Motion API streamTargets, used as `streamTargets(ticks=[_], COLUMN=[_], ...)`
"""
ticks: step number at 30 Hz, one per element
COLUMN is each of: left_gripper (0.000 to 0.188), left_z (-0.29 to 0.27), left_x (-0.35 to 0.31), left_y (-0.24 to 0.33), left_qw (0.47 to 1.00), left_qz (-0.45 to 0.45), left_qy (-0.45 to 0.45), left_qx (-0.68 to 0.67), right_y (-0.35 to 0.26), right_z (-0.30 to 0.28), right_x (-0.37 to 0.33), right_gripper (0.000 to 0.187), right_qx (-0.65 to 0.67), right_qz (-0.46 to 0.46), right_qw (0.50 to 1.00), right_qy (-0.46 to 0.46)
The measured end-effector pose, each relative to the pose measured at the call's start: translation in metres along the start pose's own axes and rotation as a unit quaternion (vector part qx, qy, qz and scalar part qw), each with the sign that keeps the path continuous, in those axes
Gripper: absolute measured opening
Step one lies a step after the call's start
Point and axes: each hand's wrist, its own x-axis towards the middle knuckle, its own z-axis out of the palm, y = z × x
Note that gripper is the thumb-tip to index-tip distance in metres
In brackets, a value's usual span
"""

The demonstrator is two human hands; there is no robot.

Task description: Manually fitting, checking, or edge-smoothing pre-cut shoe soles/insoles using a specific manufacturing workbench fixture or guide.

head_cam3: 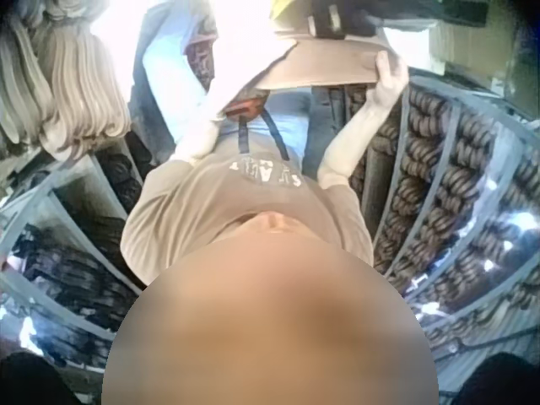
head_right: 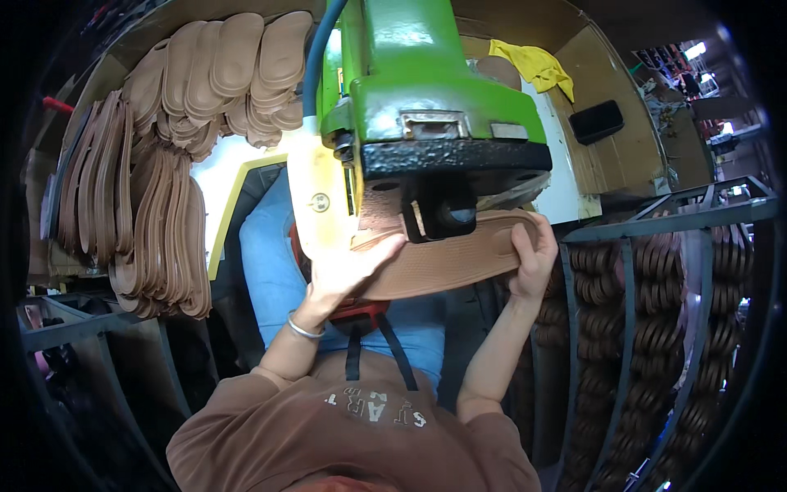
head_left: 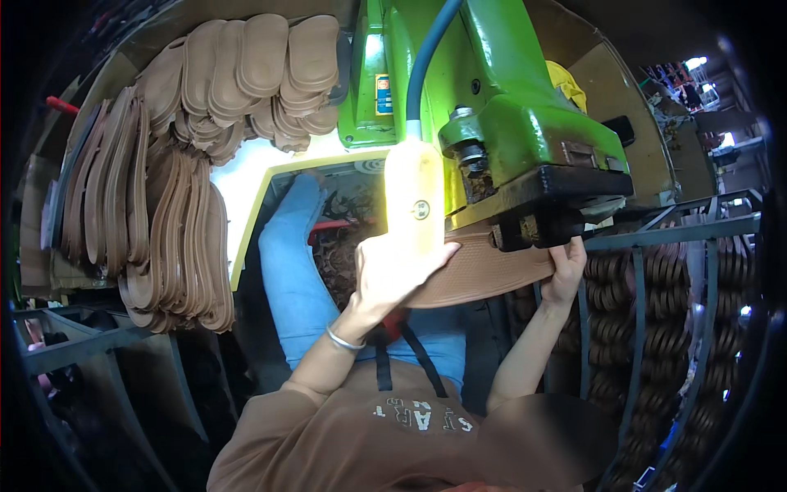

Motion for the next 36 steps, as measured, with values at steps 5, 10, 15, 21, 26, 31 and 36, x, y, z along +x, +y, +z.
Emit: streamTargets(ticks=[5, 10, 15, 21, 26, 31, 36], left_gripper=[0.021, 0.019, 0.023, 0.025, 0.023, 0.031, 0.024], left_z=[-0.009, -0.048, -0.080, -0.094, -0.060, -0.011, 0.005], left_x=[-0.026, -0.028, -0.042, -0.106, -0.145, -0.058, -0.026], left_y=[-0.032, -0.039, -0.046, -0.069, -0.039, -0.008, -0.015], left_qw=[0.979, 0.951, 0.937, 0.931, 0.918, 0.962, 0.974], left_qz=[-0.134, -0.251, -0.319, -0.337, -0.348, -0.161, -0.130], left_qy=[-0.048, -0.096, -0.059, -0.034, -0.097, -0.110, -0.110], left_qx=[-0.145, -0.149, -0.133, -0.137, -0.167, -0.190, -0.149], right_y=[-0.001, 0.023, 0.020, 0.012, 0.015, 0.037, 0.068], right_z=[0.032, 0.047, 0.084, 0.119, 0.122, 0.106, 0.079], right_x=[0.002, -0.007, -0.022, -0.029, -0.022, -0.029, -0.069], right_gripper=[0.025, 0.023, 0.042, 0.027, 0.027, 0.029, 0.039], right_qx=[0.042, 0.054, 0.009, 0.017, 0.018, -0.037, -0.116], right_qz=[0.017, 0.061, 0.035, 0.030, -0.006, -0.003, 0.008], right_qw=[0.999, 0.994, 0.990, 0.989, 0.986, 0.988, 0.988], right_qy=[-0.029, -0.067, -0.139, -0.141, -0.168, -0.152, -0.098])
